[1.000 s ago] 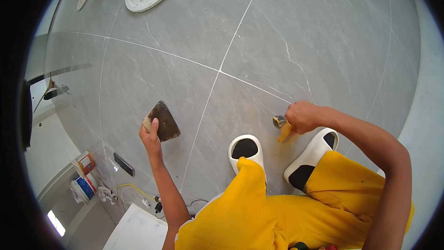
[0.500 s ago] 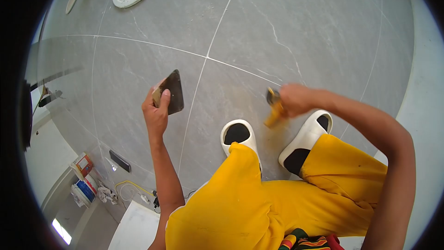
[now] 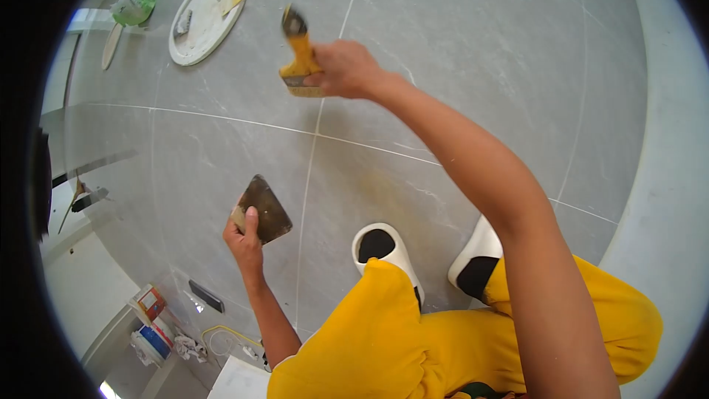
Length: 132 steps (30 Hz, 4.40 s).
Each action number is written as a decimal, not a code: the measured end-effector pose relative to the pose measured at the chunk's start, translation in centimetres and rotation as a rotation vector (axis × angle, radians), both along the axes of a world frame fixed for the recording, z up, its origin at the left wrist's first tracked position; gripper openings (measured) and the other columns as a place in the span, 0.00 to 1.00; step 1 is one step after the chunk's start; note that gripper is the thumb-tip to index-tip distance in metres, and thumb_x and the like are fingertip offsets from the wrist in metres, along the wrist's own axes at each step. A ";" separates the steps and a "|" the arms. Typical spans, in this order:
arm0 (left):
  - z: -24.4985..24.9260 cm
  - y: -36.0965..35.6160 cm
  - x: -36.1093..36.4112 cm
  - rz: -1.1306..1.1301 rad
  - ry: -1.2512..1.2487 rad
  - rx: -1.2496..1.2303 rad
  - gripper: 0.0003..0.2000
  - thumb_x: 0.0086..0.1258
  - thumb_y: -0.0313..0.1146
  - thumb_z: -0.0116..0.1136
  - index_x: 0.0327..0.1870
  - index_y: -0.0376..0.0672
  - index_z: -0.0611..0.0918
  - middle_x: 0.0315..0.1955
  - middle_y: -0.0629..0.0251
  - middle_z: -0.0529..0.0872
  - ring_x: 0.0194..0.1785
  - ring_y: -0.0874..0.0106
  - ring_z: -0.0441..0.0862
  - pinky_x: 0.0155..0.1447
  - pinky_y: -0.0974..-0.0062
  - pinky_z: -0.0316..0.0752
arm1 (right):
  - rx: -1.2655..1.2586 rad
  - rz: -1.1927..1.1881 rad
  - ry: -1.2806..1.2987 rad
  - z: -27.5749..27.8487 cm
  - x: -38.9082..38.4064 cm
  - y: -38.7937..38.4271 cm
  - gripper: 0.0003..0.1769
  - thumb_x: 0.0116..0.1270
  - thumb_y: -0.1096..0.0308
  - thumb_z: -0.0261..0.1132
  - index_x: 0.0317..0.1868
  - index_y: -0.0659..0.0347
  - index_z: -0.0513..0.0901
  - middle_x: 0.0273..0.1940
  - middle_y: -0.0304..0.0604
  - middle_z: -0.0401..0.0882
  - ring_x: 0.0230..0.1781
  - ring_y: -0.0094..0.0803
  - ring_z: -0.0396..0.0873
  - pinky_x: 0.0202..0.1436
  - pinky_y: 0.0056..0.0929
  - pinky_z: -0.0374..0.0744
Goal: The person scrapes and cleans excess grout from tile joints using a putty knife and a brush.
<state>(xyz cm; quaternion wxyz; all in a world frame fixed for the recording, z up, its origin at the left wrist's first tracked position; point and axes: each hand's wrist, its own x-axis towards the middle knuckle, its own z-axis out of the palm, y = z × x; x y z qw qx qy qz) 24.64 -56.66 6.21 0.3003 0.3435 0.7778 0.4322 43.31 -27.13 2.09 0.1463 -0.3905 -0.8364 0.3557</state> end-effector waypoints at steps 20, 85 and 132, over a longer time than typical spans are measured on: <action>-4.4 3.1 19.6 -0.240 -1.168 0.040 0.26 0.81 0.40 0.46 0.72 0.32 0.67 0.66 0.54 0.73 0.69 0.66 0.70 0.74 0.70 0.62 | -0.064 0.217 -0.304 2.9 14.6 -16.1 0.41 0.57 0.63 0.70 0.69 0.71 0.67 0.62 0.54 0.72 0.60 0.49 0.72 0.57 0.43 0.75; -15.6 -0.3 -13.6 0.150 0.981 -0.162 0.27 0.75 0.48 0.50 0.68 0.38 0.73 0.69 0.53 0.73 0.74 0.55 0.66 0.77 0.55 0.54 | 0.498 -0.072 -0.396 -7.1 3.3 -19.8 0.26 0.63 0.71 0.58 0.62 0.70 0.77 0.63 0.50 0.73 0.56 0.36 0.73 0.57 0.47 0.65; -15.7 -0.4 -13.5 0.231 1.016 -0.280 0.26 0.71 0.49 0.54 0.67 0.49 0.75 0.70 0.62 0.71 0.75 0.62 0.63 0.78 0.55 0.51 | 0.469 -0.005 -0.435 -6.5 -2.8 -19.4 0.27 0.63 0.73 0.58 0.64 0.70 0.74 0.63 0.50 0.72 0.55 0.42 0.70 0.50 0.44 0.65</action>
